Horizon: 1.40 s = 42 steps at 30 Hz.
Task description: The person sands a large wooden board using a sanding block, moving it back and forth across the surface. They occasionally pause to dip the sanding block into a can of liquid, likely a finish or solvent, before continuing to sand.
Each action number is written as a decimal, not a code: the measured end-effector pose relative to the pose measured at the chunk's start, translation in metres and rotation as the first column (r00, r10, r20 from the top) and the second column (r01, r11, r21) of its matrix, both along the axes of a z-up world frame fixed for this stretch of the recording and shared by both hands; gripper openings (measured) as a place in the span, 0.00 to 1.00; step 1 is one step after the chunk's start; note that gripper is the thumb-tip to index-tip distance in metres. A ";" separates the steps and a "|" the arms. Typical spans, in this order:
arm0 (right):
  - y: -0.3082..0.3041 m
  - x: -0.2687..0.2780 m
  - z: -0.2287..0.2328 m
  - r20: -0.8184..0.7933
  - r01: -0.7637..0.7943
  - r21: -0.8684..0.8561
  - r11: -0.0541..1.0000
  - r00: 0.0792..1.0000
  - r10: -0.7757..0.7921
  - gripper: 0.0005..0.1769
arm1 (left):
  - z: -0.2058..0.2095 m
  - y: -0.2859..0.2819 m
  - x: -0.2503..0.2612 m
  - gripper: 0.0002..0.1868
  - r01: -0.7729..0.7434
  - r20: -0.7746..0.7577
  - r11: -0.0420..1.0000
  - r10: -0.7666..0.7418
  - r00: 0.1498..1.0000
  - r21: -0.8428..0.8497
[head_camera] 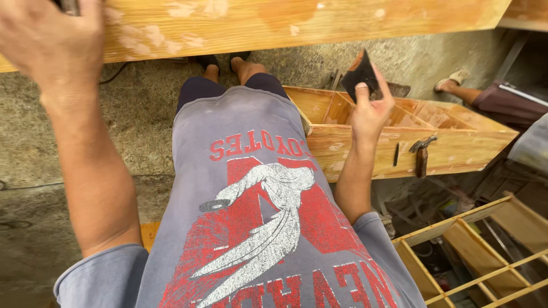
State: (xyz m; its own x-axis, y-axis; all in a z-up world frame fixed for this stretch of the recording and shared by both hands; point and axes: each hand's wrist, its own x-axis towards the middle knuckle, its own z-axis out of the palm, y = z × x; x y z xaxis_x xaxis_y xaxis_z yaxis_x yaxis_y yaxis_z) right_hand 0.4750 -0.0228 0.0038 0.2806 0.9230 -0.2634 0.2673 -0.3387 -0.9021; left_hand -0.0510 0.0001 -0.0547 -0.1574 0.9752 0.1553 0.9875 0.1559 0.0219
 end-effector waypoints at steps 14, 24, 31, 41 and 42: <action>0.005 0.035 -0.039 0.441 -0.266 0.052 0.962 0.871 0.217 0.23 | -0.012 -0.020 -0.016 0.23 0.080 0.736 0.963 0.142 0.662 -0.258; 0.027 0.028 -0.075 0.792 -0.460 0.182 0.869 0.593 0.148 0.33 | 0.050 0.069 0.095 0.16 0.374 0.391 0.927 -0.335 0.857 -0.025; 0.018 0.003 -0.115 0.843 -0.439 0.115 0.891 0.517 0.146 0.44 | 0.015 0.062 0.104 0.17 0.372 0.215 0.925 -0.349 0.912 -0.073; -0.011 -0.017 -0.098 0.855 -0.335 0.062 0.940 0.504 0.123 0.33 | 0.012 0.068 0.100 0.18 0.463 0.232 0.885 -0.459 0.857 0.040; -0.008 -0.011 -0.095 0.853 -0.333 0.097 0.938 0.513 0.094 0.30 | 0.014 0.070 0.102 0.16 0.468 0.243 0.882 -0.466 0.851 0.054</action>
